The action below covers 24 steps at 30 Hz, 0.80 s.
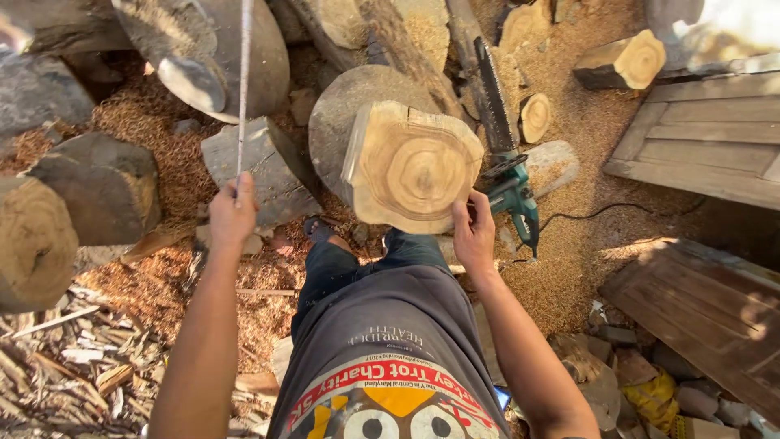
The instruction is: The user is measuring wood and then cutting it with a chainsaw.
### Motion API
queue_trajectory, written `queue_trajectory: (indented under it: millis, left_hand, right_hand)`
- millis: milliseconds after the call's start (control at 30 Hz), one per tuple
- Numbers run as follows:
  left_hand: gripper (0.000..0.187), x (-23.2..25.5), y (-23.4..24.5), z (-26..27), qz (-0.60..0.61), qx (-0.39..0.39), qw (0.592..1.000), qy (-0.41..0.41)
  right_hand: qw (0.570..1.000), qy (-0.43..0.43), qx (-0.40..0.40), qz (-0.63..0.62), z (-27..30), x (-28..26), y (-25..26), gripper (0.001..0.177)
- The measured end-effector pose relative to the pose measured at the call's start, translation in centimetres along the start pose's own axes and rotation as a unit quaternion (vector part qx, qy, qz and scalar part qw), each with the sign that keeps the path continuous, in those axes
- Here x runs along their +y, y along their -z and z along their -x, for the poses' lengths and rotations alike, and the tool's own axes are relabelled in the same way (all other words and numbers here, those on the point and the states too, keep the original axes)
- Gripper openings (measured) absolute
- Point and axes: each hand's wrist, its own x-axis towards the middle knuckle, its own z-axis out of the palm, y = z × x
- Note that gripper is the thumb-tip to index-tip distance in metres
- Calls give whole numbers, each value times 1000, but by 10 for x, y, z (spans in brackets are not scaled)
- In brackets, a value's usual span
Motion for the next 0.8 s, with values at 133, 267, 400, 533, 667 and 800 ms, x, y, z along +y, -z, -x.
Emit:
queue_trajectory:
  millis: [133, 267, 400, 533, 667, 800]
  left_hand:
    - [66, -42, 47, 26, -23, -11, 1000, -11]
    - [47, -47, 92, 45, -116, 20, 991, -57]
    - [34, -1, 137, 58, -249, 38, 960, -120]
    - [37, 6, 190, 36, -463, 107, 781, -406]
    - [38, 26, 210, -15, -420, 56, 786, -451]
    - [42, 42, 204, -75, -462, -20, 759, -458]
  right_hand:
    - [978, -181, -89, 53, 25, -20, 0, 41]
    - [991, -118, -58, -11, 36, -17, -8, 45]
    - [994, -93, -39, -36, 34, -22, -5, 55]
    - [988, -136, -69, 11, 35, -48, -10, 66]
    - [992, -114, -48, -34, 44, -38, -7, 72]
    - [993, -84, -13, -76, 54, -27, -3, 61]
